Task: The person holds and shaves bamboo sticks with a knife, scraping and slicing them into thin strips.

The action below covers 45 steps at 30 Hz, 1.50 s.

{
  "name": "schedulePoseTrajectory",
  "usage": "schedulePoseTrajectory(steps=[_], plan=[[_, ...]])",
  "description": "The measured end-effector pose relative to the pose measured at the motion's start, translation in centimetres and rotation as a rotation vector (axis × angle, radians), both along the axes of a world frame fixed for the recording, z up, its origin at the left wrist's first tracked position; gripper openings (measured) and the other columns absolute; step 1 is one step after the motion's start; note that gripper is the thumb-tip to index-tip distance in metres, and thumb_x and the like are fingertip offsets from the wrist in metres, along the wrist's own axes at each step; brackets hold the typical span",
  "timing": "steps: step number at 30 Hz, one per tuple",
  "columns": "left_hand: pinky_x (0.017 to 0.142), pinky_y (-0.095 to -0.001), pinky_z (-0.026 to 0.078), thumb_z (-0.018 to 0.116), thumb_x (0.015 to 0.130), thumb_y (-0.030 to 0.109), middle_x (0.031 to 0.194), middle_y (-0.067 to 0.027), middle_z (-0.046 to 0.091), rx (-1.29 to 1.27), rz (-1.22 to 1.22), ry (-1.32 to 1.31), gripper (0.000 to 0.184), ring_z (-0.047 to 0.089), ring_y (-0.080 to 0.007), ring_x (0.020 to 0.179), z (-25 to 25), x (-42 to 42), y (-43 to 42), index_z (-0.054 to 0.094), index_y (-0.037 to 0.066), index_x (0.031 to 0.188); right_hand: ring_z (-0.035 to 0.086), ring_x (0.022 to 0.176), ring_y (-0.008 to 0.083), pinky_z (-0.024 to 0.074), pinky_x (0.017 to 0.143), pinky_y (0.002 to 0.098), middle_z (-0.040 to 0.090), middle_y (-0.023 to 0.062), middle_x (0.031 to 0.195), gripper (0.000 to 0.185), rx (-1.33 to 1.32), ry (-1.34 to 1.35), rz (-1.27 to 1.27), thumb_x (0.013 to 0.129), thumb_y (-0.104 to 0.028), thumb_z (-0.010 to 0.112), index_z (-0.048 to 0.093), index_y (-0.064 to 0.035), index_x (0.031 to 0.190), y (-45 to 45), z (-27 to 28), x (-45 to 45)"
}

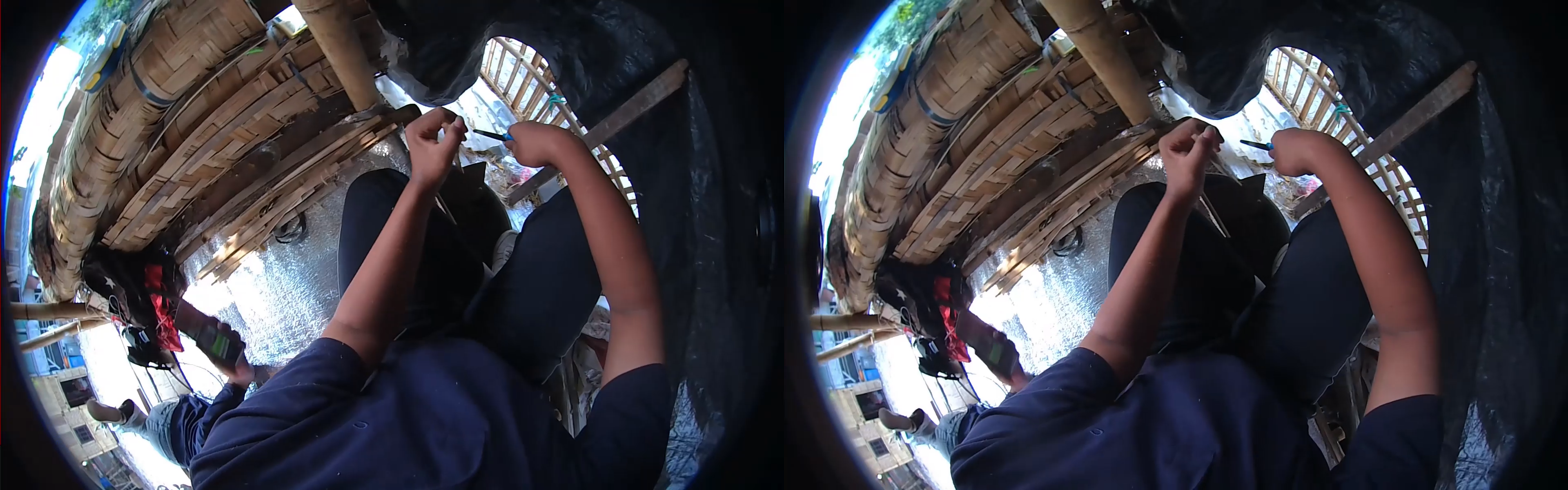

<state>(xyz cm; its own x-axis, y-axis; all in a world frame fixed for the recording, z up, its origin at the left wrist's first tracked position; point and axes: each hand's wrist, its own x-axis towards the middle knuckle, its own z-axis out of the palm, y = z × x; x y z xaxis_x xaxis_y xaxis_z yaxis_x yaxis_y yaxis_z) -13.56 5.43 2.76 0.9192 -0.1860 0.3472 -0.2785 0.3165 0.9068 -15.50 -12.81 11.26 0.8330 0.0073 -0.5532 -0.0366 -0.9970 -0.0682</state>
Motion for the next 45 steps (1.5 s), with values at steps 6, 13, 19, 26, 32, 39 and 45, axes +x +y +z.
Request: schedulePoseTrajectory(steps=[6,13,19,26,32,39,45], plan=[[0.075,-0.0344,0.056,0.049,0.086,0.012,0.088,-0.0094,0.054,-0.251,-0.246,0.062,0.022,0.059,-0.0191,0.088,0.9,3.0,-0.3,0.059,-0.002,0.073,0.065,0.086,0.0342,0.0480,0.074,0.0436,0.066,0.0208,0.095,0.030,-0.023,0.045,0.034,0.093,-0.021,0.049,0.063,0.0005,0.107,-1.8,-1.3,0.0],[0.046,-0.0242,0.026,0.035,0.091,0.031,0.059,-0.0045,0.043,-0.226,-0.169,-0.022,0.043,0.037,-0.0107,0.049,-1.0,5.0,-0.8,0.043,0.004,0.059,0.066,0.092,0.0313,0.0511,0.078,0.0397,0.068,0.0189,0.101,0.030,-0.022,0.042,-0.012,0.081,-0.017,0.056,0.069,-0.0011,0.102,-2.0,-1.2,-0.2],[0.041,-0.0265,0.017,0.033,0.097,0.029,0.051,0.0021,0.024,-0.332,-0.076,0.066,0.046,0.020,-0.0083,0.043,-1.1,6.3,-1.0,0.025,0.010,0.056,0.065,0.084,0.0336,0.0492,0.072,0.0424,0.067,0.0213,0.093,0.030,-0.013,0.027,0.071,0.089,-0.021,0.053,0.066,0.0048,0.099,-2.4,-2.4,0.6],[0.044,-0.0268,0.018,0.032,0.093,0.036,0.053,0.0031,0.024,-0.270,-0.115,0.076,0.042,0.021,-0.0084,0.046,-1.0,6.1,-1.3,0.027,0.012,0.059,0.066,0.094,0.0324,0.0510,0.079,0.0421,0.066,0.0209,0.104,0.031,-0.034,0.071,0.043,0.077,-0.010,0.052,0.068,0.0034,0.099,-3.0,-3.1,1.6],[0.043,-0.0253,0.017,0.037,0.094,0.033,0.053,0.0045,0.022,-0.324,-0.102,0.067,0.040,0.021,-0.0068,0.045,-0.6,6.9,-3.1,0.027,0.014,0.060,0.063,0.055,0.0317,0.0473,0.048,0.0431,0.065,0.0244,0.083,0.032,0.202,-0.079,-0.296,0.092,-0.018,0.047,0.058,0.0092,0.103,-0.7,2.0,-1.8],[0.039,-0.0243,0.016,0.040,0.100,0.033,0.051,0.0049,0.025,-0.348,-0.025,0.074,0.048,0.022,-0.0052,0.042,-0.1,8.8,-5.6,0.027,0.013,0.058,0.064,0.073,0.0344,0.0526,0.062,0.0414,0.063,0.0291,0.094,0.039,0.462,-0.192,-0.755,0.085,-0.014,0.047,0.047,0.0127,0.114,1.8,-10.4,-1.8],[0.040,-0.0251,0.015,0.041,0.099,0.043,0.051,0.0053,0.023,-0.220,-0.012,0.017,0.052,0.018,-0.0062,0.042,-0.1,8.2,-8.6,0.025,0.016,0.058,0.068,0.067,0.0331,0.0538,0.060,0.0431,0.066,0.0235,0.084,0.028,0.796,-0.414,-1.028,0.091,-0.022,0.046,0.059,-0.0009,0.102,4.4,-17.6,1.1]])
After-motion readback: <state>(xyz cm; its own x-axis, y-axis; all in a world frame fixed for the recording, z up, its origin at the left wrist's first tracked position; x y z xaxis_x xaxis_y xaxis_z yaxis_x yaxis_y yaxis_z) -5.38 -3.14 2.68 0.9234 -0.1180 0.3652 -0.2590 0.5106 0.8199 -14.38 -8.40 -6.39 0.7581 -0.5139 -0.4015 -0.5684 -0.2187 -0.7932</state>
